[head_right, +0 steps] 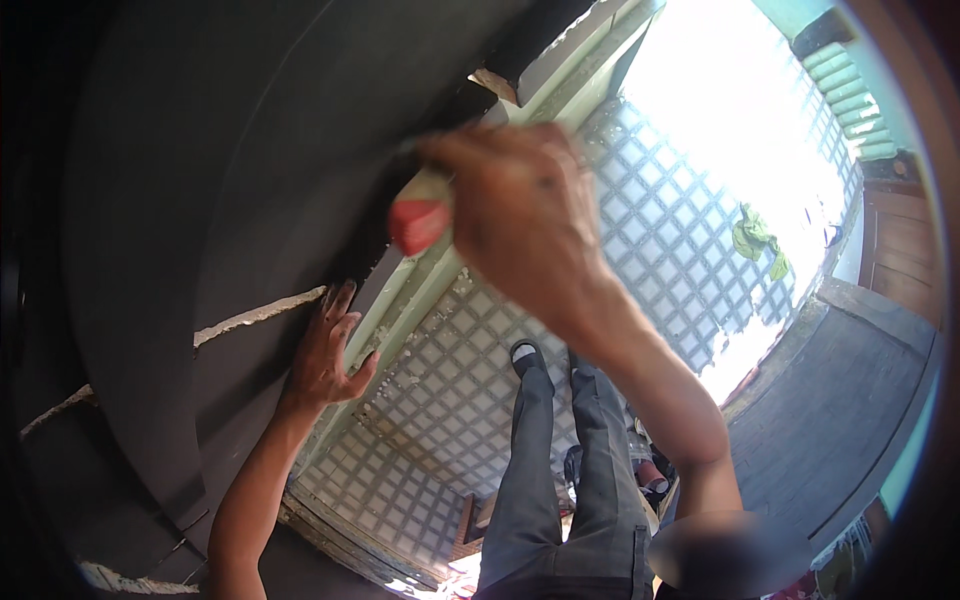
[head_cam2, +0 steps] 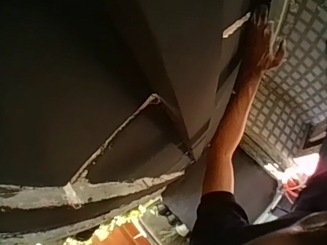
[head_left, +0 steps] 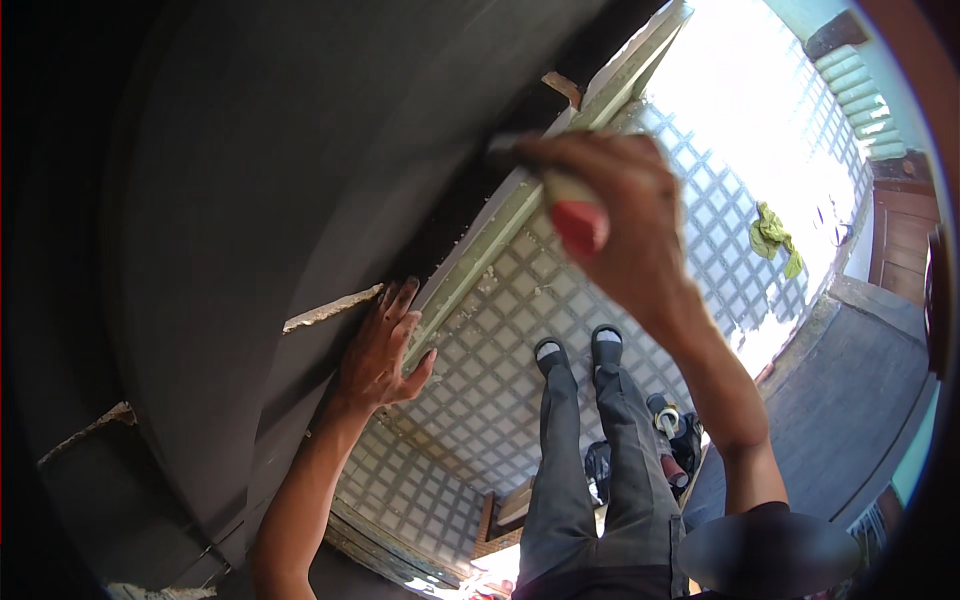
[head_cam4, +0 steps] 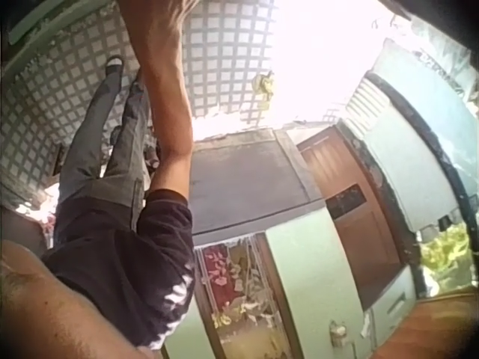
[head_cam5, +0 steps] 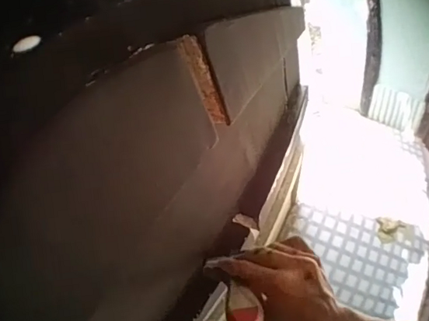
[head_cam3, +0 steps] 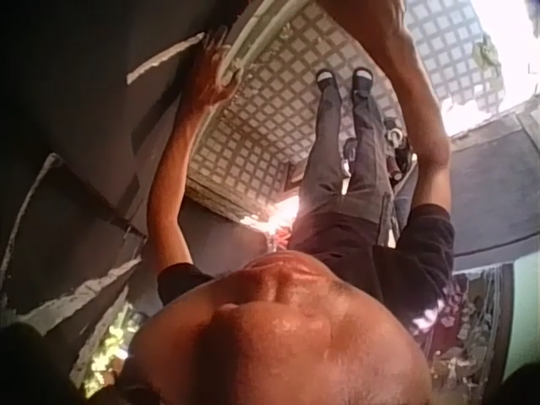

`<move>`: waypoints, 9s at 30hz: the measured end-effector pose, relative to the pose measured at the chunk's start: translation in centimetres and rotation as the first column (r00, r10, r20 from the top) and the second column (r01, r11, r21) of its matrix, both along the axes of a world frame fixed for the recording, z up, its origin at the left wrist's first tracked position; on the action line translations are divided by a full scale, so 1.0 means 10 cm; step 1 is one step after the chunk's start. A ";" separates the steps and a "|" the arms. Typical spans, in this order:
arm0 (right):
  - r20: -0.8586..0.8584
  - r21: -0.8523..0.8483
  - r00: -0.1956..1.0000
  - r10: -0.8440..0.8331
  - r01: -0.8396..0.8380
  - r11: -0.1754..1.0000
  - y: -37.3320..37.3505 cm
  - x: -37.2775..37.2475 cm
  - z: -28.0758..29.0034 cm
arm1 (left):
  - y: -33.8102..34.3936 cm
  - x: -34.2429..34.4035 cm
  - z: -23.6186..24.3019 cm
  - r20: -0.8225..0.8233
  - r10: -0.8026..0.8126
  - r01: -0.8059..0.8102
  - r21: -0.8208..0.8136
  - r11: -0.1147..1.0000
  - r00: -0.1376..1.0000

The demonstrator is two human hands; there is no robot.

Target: Painting a black door frame with a brush.

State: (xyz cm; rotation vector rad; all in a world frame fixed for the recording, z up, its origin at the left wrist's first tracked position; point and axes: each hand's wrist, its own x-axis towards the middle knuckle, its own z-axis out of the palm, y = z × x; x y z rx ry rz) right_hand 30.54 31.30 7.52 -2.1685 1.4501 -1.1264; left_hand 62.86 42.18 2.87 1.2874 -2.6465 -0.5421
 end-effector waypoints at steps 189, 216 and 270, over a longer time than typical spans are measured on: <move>0.027 -0.030 0.988 -0.150 0.151 0.988 0.06 0.00 -0.05 | 0.00 -0.04 -0.01 -0.076 0.007 -0.010 -0.045 0.999 0.997; 0.172 0.043 0.985 -0.011 0.004 0.999 0.39 0.48 0.01 | 0.30 0.39 0.00 0.010 -0.064 0.064 -0.009 0.998 0.998; -0.105 -0.193 0.994 -0.002 -0.018 0.981 0.50 0.71 -0.41 | 0.28 0.34 0.05 -0.029 -0.065 0.063 -0.046 0.997 0.997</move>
